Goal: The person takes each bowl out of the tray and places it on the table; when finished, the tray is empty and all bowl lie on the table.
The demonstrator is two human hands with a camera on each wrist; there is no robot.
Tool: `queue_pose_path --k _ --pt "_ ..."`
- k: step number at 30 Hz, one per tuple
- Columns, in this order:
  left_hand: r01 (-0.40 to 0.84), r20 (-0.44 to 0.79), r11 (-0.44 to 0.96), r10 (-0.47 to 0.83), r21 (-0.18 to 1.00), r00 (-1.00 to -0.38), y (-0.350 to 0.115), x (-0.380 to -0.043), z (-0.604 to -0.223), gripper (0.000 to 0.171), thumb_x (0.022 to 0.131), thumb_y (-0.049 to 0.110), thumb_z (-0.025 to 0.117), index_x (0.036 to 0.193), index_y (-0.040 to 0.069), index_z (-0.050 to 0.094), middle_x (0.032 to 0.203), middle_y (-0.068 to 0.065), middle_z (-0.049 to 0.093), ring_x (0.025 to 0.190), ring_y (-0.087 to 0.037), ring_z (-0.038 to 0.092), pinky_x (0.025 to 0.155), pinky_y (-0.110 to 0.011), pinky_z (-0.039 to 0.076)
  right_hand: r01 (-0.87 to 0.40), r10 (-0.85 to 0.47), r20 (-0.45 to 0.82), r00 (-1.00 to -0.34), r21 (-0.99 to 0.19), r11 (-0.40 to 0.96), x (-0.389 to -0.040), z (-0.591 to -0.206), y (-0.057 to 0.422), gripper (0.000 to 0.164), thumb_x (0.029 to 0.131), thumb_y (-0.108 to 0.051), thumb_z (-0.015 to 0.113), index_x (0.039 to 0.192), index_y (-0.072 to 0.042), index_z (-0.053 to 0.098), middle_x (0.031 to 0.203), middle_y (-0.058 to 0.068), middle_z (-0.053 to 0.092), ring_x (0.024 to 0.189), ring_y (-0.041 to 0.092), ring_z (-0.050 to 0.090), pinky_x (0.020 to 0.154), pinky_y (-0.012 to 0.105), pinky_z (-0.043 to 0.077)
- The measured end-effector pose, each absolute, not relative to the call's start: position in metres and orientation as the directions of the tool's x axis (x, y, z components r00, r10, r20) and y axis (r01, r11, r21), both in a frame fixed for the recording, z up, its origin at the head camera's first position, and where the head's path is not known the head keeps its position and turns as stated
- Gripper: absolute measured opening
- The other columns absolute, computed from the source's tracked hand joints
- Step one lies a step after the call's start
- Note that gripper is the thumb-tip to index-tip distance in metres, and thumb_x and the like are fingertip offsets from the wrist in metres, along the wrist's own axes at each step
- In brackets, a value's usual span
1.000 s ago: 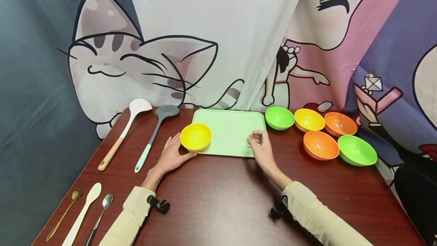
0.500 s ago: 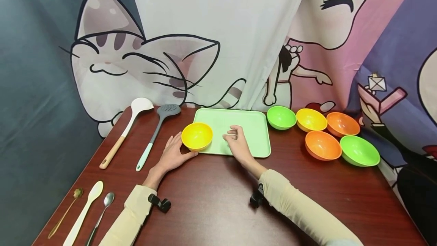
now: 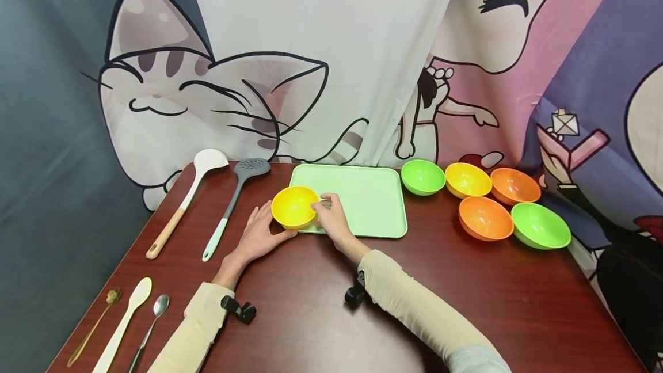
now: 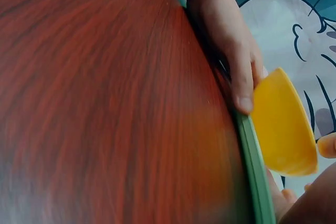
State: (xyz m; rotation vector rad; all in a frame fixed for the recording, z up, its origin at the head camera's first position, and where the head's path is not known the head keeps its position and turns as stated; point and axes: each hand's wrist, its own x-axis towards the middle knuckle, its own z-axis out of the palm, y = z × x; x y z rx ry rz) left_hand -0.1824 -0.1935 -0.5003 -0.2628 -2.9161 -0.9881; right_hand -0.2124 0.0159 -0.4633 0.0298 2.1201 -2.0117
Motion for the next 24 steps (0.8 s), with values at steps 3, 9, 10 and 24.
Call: queue_pose_path --k 3,9,10,24 --pt "0.18 0.111 0.78 0.142 0.599 -0.984 -0.1932 -0.183 -0.5014 0.092 0.084 0.06 0.071 0.156 0.018 0.033 0.158 -0.005 0.039 0.153 -0.028 0.023 0.125 -0.055 0.006 0.189 -0.133 -0.196 -0.972 -0.98 0.065 -0.2127 -0.4635 0.0101 0.05 0.096 -0.021 0.059 0.139 -0.004 0.039 0.13 0.022 0.047 0.102 0.027 0.061 0.078 0.036 0.062" --pt "0.187 0.122 0.772 0.142 0.607 -0.982 -0.1924 -0.1828 -0.5006 0.091 0.083 0.059 0.072 0.155 0.017 0.035 0.158 -0.006 0.039 0.152 -0.03 0.024 0.125 -0.057 0.006 0.187 -0.133 -0.193 -0.972 -0.981 0.055 -0.2133 -0.4655 0.005 0.047 0.097 -0.017 0.056 0.138 -0.005 0.037 0.133 0.022 0.045 0.102 0.028 0.063 0.077 0.034 0.061" --pt "0.184 0.117 0.774 0.143 0.606 -0.983 -0.1929 -0.1821 -0.5006 0.091 0.083 0.059 0.071 0.155 0.017 0.035 0.158 -0.006 0.039 0.152 -0.03 0.024 0.125 -0.057 0.006 0.185 -0.135 -0.191 -0.972 -0.981 0.053 -0.2127 -0.4666 0.0044 0.046 0.097 -0.015 0.055 0.138 -0.005 0.037 0.133 0.021 0.045 0.103 0.028 0.063 0.078 0.034 0.061" --pt "0.19 0.119 0.779 0.148 0.598 -0.982 -0.1949 -0.1807 -0.5015 0.084 0.083 0.06 0.071 0.151 0.018 0.044 0.157 -0.007 0.04 0.153 -0.029 0.024 0.125 -0.057 0.005 0.103 0.019 -0.104 -0.994 -0.995 -0.013 -0.2094 -0.4689 0.0116 0.025 0.095 -0.017 0.056 0.116 -0.004 0.062 0.107 0.011 0.06 0.081 0.015 0.058 0.064 0.023 0.053"
